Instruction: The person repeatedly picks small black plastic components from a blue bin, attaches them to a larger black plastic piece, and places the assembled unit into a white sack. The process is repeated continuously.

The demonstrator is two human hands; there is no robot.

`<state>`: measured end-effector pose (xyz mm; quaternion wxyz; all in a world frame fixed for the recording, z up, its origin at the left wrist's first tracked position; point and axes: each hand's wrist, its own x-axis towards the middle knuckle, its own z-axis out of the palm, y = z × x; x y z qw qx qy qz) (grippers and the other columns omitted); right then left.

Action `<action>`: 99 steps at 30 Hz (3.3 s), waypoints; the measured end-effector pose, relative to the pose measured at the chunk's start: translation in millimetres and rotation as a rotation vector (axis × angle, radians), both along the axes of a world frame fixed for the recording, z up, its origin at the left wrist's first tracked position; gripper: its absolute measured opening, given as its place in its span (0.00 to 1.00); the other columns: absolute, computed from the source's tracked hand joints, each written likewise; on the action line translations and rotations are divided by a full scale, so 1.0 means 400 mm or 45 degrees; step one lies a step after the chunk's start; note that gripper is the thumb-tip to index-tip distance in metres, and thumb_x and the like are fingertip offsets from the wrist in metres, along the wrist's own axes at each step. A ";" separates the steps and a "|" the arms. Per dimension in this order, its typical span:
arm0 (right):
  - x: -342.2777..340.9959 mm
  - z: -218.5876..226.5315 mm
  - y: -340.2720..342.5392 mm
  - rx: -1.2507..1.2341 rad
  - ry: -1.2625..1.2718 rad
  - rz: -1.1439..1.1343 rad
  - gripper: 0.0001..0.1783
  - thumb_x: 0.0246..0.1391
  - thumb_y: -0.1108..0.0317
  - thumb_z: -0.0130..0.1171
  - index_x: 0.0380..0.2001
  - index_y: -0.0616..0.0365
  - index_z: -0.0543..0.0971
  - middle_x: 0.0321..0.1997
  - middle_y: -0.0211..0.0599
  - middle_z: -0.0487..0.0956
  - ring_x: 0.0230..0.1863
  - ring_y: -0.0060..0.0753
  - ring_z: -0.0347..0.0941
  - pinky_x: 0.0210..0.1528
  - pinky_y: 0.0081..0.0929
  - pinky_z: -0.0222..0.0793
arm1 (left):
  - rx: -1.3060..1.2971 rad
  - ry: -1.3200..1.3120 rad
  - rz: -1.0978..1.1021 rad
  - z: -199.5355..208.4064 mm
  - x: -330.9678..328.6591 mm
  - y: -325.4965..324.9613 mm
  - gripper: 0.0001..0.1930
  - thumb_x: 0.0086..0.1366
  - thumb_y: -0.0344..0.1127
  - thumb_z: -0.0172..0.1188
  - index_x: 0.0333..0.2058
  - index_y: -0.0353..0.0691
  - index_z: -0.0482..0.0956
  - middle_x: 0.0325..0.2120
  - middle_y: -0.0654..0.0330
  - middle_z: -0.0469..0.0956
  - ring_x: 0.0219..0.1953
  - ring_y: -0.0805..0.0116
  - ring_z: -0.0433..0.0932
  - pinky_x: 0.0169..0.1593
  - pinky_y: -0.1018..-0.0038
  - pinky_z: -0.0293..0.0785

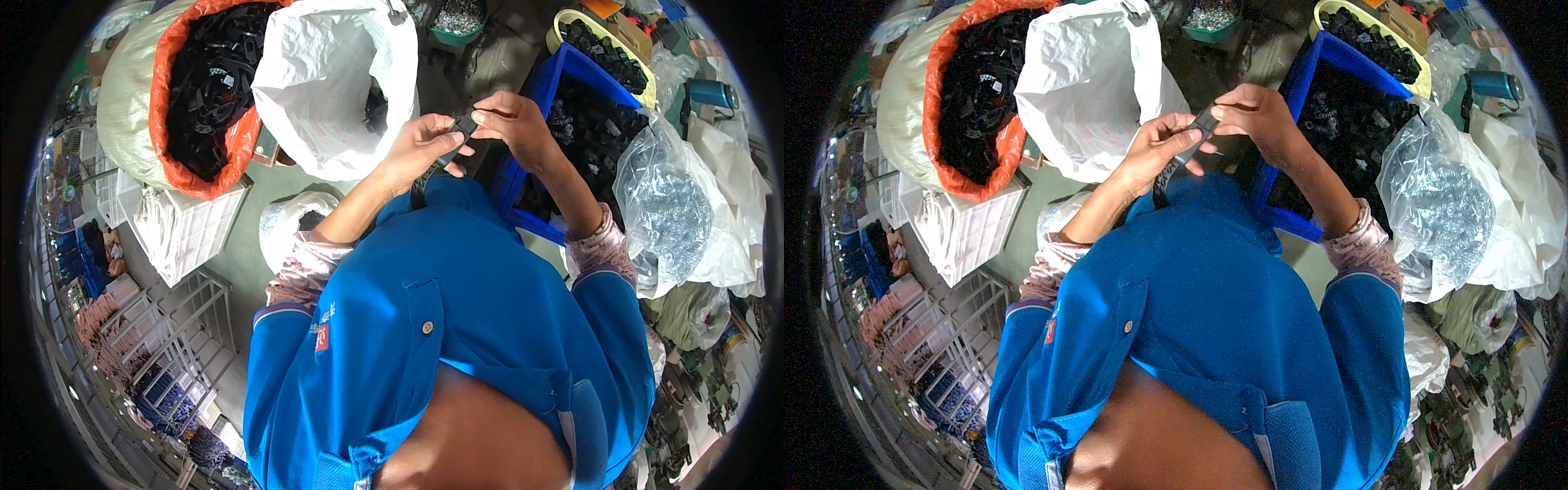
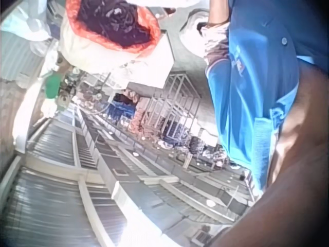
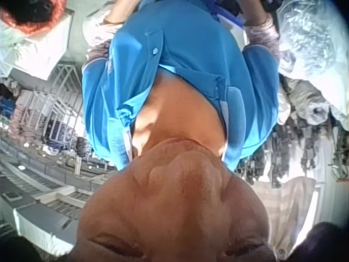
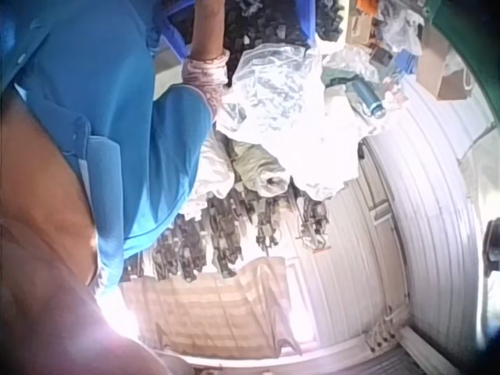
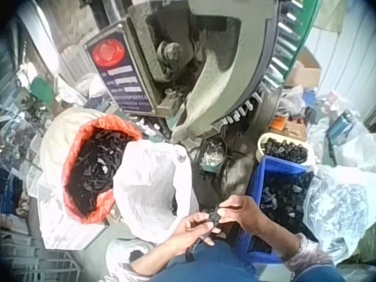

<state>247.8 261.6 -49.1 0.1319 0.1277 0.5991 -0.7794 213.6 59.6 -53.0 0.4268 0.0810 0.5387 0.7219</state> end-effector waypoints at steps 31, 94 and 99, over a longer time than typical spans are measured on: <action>-0.299 -0.140 0.858 1.771 -0.179 -0.378 0.27 0.43 0.47 0.64 0.36 0.61 0.80 0.38 0.53 0.80 0.39 0.53 0.77 0.45 0.39 0.71 | -0.361 0.831 0.425 0.081 0.021 -0.006 0.14 0.57 0.29 0.65 0.23 0.38 0.65 0.22 0.66 0.68 0.23 0.79 0.61 0.26 0.80 0.59; -0.290 0.110 -0.158 0.770 0.829 -0.303 0.12 0.53 0.80 0.56 0.42 0.69 0.75 0.37 0.44 0.80 0.35 0.32 0.79 0.38 0.27 0.79 | -0.043 2.168 -0.321 0.202 -0.544 -0.110 0.07 0.50 0.31 0.62 0.27 0.34 0.76 0.33 0.54 0.79 0.27 0.52 0.75 0.29 0.64 0.71; -0.295 0.087 -0.151 0.574 0.506 -0.322 0.12 0.53 0.81 0.56 0.42 0.69 0.73 0.37 0.43 0.79 0.34 0.31 0.78 0.35 0.26 0.79 | -0.260 1.938 -0.565 0.169 -0.559 -0.097 0.09 0.50 0.34 0.61 0.30 0.38 0.76 0.28 0.54 0.78 0.30 0.49 0.76 0.30 0.61 0.71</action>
